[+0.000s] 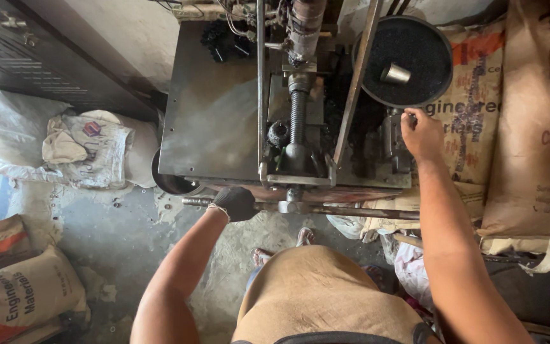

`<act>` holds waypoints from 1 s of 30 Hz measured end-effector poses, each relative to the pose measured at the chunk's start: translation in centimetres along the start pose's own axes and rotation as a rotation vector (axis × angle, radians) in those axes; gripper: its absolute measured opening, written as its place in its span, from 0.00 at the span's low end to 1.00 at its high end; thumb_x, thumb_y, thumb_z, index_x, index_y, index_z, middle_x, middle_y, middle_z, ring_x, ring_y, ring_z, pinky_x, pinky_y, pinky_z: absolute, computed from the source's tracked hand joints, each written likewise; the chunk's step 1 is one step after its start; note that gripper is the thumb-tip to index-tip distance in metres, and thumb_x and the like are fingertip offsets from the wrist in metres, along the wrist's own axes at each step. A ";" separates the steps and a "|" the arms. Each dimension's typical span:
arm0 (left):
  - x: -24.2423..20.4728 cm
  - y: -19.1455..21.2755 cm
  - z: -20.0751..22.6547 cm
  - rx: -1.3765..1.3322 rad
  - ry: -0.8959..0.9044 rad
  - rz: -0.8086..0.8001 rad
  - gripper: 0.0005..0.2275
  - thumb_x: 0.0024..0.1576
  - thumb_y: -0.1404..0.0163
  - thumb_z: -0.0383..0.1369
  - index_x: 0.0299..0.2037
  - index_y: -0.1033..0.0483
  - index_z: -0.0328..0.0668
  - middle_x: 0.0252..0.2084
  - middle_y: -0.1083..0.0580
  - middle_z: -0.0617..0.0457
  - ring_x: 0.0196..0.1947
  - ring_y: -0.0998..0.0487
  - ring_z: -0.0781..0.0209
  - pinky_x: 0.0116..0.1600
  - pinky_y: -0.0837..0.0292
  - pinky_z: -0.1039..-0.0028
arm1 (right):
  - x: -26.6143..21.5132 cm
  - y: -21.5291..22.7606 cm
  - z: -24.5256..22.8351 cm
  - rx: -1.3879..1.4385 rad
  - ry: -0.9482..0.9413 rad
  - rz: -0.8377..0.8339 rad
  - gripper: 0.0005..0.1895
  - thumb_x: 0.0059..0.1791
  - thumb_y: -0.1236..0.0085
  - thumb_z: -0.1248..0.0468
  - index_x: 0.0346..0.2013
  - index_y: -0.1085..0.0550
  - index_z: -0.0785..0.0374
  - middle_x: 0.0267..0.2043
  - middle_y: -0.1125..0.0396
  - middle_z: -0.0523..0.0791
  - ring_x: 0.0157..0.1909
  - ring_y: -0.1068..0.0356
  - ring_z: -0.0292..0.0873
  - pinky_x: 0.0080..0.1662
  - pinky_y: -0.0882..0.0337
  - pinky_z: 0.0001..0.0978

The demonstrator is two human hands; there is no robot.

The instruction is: The person operates a manual press machine by placing small metal parts into a mold, then pulling a lever to activate the press. They repeatedly pick up parts, position them, and cycle the machine, collecting the pressed pieces in a nearby container.

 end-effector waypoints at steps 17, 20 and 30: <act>-0.2 0.5 0.1 0.064 -0.080 0.096 0.17 0.54 0.51 0.49 0.27 0.16 0.48 0.31 0.21 0.42 0.33 0.18 0.40 0.39 0.24 0.51 | -0.1 0.2 -0.5 -0.057 -0.041 -0.004 0.15 0.54 0.40 0.54 0.51 0.20 0.58 0.30 0.27 0.50 0.34 0.25 0.49 0.40 0.27 0.40; -0.5 0.9 0.4 0.059 -0.103 0.068 0.16 0.55 0.51 0.48 0.28 0.16 0.48 0.31 0.21 0.42 0.34 0.18 0.40 0.40 0.24 0.51 | -0.4 0.5 -0.6 -0.074 -0.079 -0.008 0.15 0.53 0.40 0.55 0.51 0.19 0.56 0.31 0.27 0.49 0.33 0.25 0.48 0.38 0.27 0.40; -0.5 1.1 0.5 0.059 -0.107 0.060 0.17 0.55 0.51 0.48 0.28 0.16 0.47 0.30 0.21 0.41 0.34 0.18 0.40 0.41 0.24 0.52 | -0.4 0.9 -0.8 -0.075 -0.096 0.031 0.13 0.54 0.40 0.57 0.51 0.19 0.56 0.28 0.28 0.48 0.29 0.27 0.46 0.36 0.29 0.38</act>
Point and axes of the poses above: each hand's wrist, its own x-axis towards the middle knuckle, its own y-axis out of the back of the hand, z = x × y, the point moved 8 cm from there along x, towards the middle knuckle
